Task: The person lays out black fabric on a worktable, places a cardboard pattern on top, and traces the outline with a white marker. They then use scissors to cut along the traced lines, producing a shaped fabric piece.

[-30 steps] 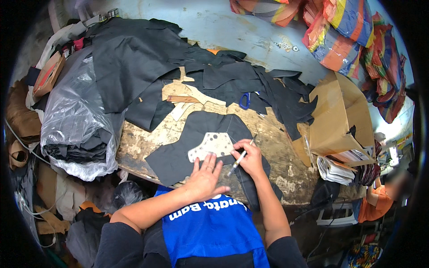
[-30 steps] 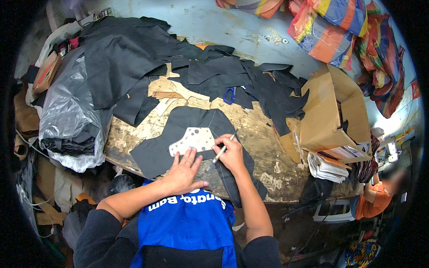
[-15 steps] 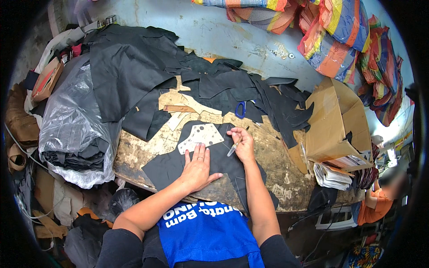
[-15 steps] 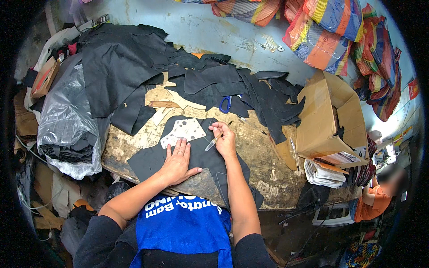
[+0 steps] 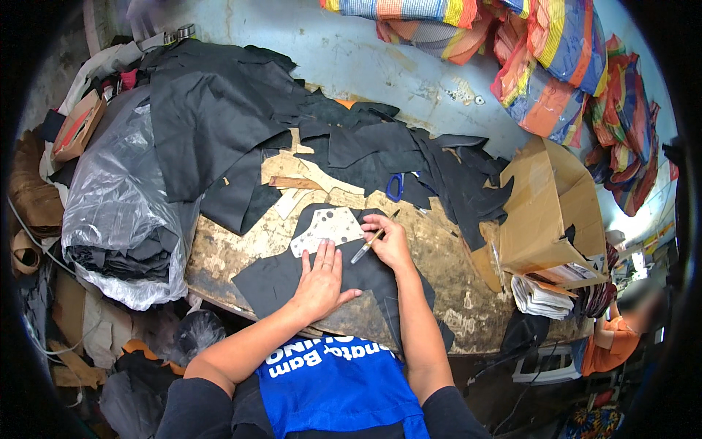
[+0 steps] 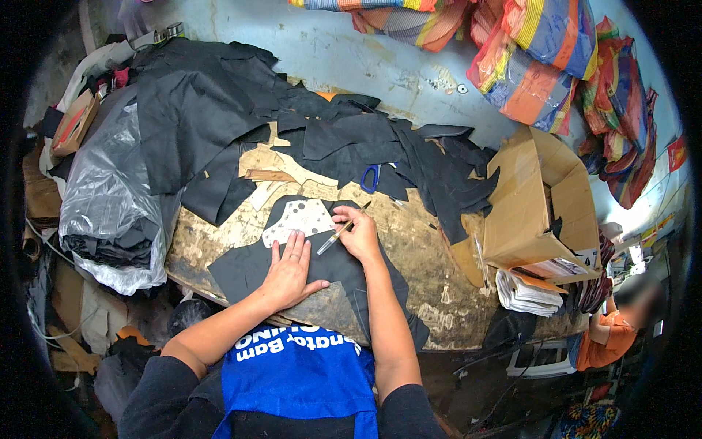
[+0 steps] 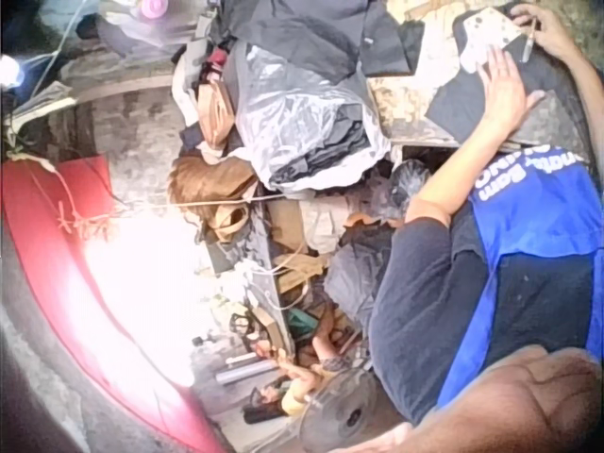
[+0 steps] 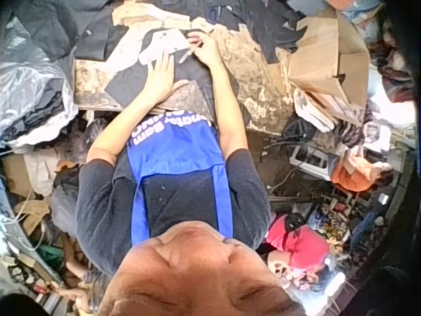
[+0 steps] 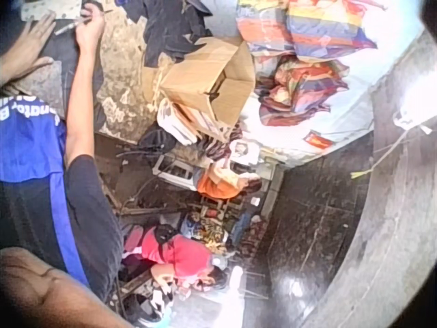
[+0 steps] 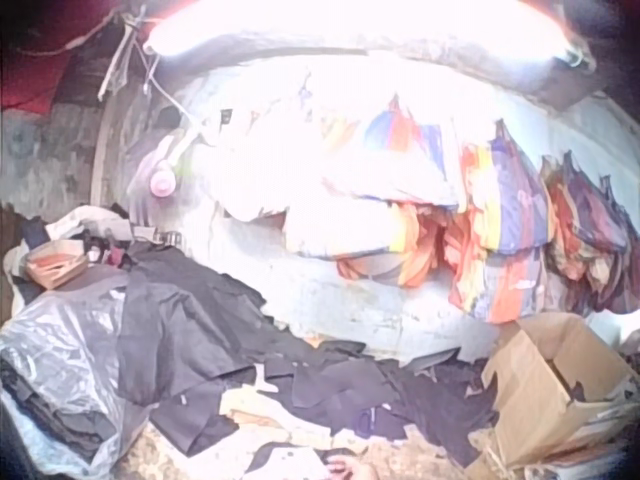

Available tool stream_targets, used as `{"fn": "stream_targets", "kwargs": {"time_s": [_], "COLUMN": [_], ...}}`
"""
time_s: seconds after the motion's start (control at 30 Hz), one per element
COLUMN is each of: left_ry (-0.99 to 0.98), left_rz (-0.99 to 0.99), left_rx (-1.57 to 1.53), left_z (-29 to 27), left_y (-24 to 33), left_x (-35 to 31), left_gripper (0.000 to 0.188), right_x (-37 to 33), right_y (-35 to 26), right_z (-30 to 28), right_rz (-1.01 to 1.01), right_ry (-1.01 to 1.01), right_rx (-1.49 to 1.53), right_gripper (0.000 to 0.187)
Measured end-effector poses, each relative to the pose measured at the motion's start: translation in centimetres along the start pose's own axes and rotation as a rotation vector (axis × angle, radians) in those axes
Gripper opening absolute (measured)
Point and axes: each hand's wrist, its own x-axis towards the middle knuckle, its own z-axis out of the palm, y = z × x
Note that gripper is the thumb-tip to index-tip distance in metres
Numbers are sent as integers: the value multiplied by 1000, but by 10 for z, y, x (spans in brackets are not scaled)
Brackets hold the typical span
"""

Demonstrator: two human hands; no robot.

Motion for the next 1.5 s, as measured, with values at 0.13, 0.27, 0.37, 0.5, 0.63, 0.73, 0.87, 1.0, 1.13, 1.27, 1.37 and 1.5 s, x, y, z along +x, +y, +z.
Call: {"fn": "stream_targets", "kwargs": {"time_s": [0.13,0.27,0.37,0.5,0.63,0.73,0.87,1.0,1.13,1.27,1.37,1.5], "left_ry": [15,26,33,43,50,44,49,30,23,19,76,19], "left_rz": [-15,-36,-37,-28,-27,-31,-23,-33,-41,-43,-30,9], "left_rx": [31,52,53,32,31,21,48,36,39,68,49,50], "left_z": [2,3,3,2,2,3,4,5,3,3,4,4], "left_y": [3,5,5,4,4,4,4,5,6,6,5,3], "left_x": [0,0,0,-1,-2,-2,-2,-2,-2,-2,-2,-2], "left_gripper": [94,94,94,94,93,93,95,93,93,92,91,88], "right_x": [-1,-3,-4,-5,-5,-5,-4,0,3,0,-9,-8], "right_y": [6,8,6,2,-2,-2,2,-2,-22,-48,-64,-79], "right_z": [-8,-6,1,4,3,2,3,3,6,27,50,68], "right_rz": [44,24,-159,-145,-179,-176,-191,-84,-7,95,84,22], "right_ry": [79,55,32,43,45,52,76,71,185,-37,-313,-475], "right_rx": [240,210,-110,-82,-162,-136,-169,23,244,278,323,203], "right_gripper": [23,23,25,23,22,20,18,14,45,41,25,22]}}
